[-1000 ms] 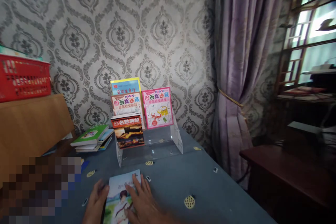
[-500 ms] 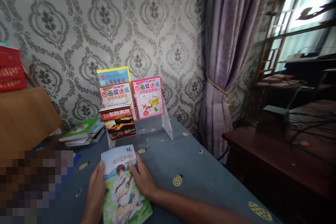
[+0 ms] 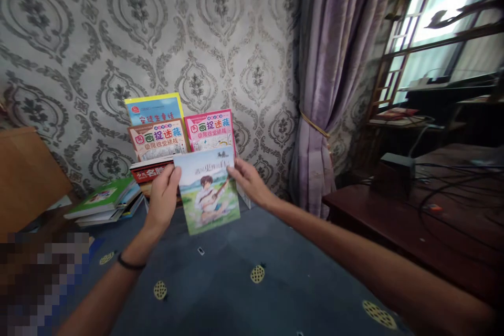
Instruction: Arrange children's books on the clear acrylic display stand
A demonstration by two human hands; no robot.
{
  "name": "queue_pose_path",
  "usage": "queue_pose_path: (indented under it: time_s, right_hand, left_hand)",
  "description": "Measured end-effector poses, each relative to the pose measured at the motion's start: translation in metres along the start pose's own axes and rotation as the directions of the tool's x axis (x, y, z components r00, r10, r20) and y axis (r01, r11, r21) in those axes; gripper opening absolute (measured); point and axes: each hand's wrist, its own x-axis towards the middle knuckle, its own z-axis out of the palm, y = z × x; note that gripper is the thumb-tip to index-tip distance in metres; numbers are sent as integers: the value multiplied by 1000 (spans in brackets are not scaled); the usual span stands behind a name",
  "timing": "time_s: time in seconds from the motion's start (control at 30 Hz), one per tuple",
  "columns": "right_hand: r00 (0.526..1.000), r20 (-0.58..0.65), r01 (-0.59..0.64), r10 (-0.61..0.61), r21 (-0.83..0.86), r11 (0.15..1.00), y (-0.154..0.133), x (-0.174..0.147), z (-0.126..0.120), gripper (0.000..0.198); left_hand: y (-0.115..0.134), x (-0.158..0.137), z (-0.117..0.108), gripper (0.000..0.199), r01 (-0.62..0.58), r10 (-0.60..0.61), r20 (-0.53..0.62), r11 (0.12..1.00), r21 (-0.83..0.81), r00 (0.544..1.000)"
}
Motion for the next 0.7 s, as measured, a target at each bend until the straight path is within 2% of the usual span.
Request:
queue_pose_path:
  time_s: [0.13,0.2,0.27,0.37,0.53,0.7]
  right_hand:
    - [996,20,94,-92,-122,988,-13,63,-46,20]
    - [997,39,66,-63,-81,995,-12,85,-59,18]
    - [998,57,23,-23,-4,1000,-6,98,-64,16]
    - [999,45,-13,11,51,999,9,105,-65,16]
    - [1000,6,-12,12,78,997,33,103,-59,19]
    - [1000,-1,-27,28,107,994,48,99,-54,25]
  left_hand:
    - [25,60,11,33,-228,232,-14,964,135,973]
    - [32,82,17,29,-244,244,16,961,133,970]
    - [34,96,24,22,-208,204,49,971,114,978]
    - [33,105,31,15,-178,169,67,970,163,983]
    - [27,107,32,9,-258,245,81,893,370,966]
    - [20,109,35,7,-263,236,119,841,473,965]
